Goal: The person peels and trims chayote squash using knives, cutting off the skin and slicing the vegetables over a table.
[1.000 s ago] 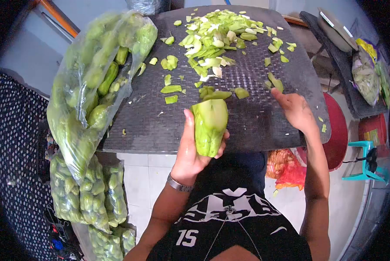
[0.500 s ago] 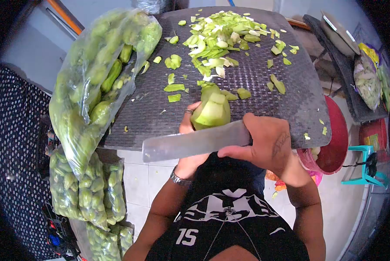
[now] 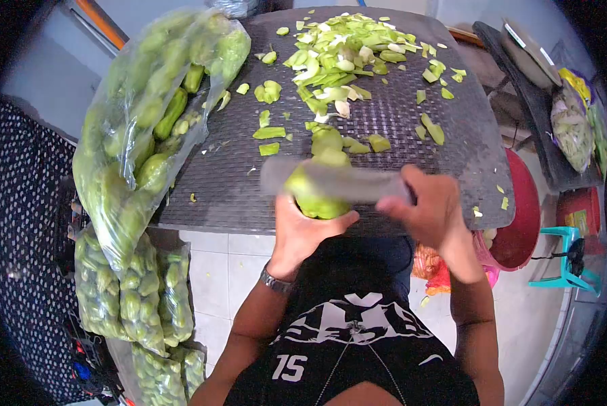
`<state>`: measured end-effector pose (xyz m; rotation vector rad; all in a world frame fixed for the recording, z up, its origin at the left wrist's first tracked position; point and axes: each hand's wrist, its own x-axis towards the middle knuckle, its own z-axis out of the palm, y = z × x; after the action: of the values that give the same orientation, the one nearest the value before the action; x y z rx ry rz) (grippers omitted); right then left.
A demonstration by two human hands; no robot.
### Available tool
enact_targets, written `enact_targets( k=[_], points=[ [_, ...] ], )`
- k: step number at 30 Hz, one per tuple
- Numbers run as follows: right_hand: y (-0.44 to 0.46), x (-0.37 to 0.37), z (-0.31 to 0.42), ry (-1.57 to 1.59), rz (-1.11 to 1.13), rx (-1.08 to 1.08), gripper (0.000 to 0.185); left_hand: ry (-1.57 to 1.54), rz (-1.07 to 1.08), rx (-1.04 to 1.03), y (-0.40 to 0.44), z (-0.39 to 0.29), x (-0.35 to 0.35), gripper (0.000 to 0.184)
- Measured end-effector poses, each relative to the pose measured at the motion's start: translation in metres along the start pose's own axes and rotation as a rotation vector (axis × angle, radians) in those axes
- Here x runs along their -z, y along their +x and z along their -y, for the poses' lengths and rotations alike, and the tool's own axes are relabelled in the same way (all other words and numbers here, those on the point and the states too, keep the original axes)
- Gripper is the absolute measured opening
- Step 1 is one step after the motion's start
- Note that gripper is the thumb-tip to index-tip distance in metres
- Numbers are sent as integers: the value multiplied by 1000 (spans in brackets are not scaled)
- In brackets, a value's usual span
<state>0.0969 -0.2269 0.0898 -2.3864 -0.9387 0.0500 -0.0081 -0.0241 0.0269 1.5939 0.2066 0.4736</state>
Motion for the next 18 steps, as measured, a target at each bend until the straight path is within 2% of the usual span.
enact_targets(
  k=[3, 5, 7, 9, 10, 11, 12, 13, 16, 18],
  points=[
    [0, -5, 16, -29, -35, 213, 71, -17, 51, -85, -1, 7, -5, 94],
    [1, -5, 16, -33, -55, 232, 73, -99, 79, -93, 1, 5, -7, 96],
    [3, 0, 16, -33, -22, 228, 73, 148, 105, -184, 2, 4, -1, 98],
    [9, -3, 1, -61, -33, 124, 74, 181, 108, -224, 1, 4, 0, 100],
    [12, -7, -13, -73, -37, 66, 75, 91, 102, -218, -1, 5, 0, 100],
    [22, -13, -39, -27, -47, -129, 75, 4, 96, -214, -2, 4, 1, 101],
    [24, -12, -63, -80, -27, -204, 71, 27, 105, -260, -4, 1, 2, 101],
    [27, -8, -71, -135, -7, -276, 68, 33, 110, -222, -2, -3, 3, 100],
    [24, 6, -60, 27, 8, -358, 73, -1, 91, -78, 2, -5, 2, 99],
    [15, 14, -32, 27, 12, -239, 72, 25, 145, -111, 8, 3, 1, 100]
  ],
)
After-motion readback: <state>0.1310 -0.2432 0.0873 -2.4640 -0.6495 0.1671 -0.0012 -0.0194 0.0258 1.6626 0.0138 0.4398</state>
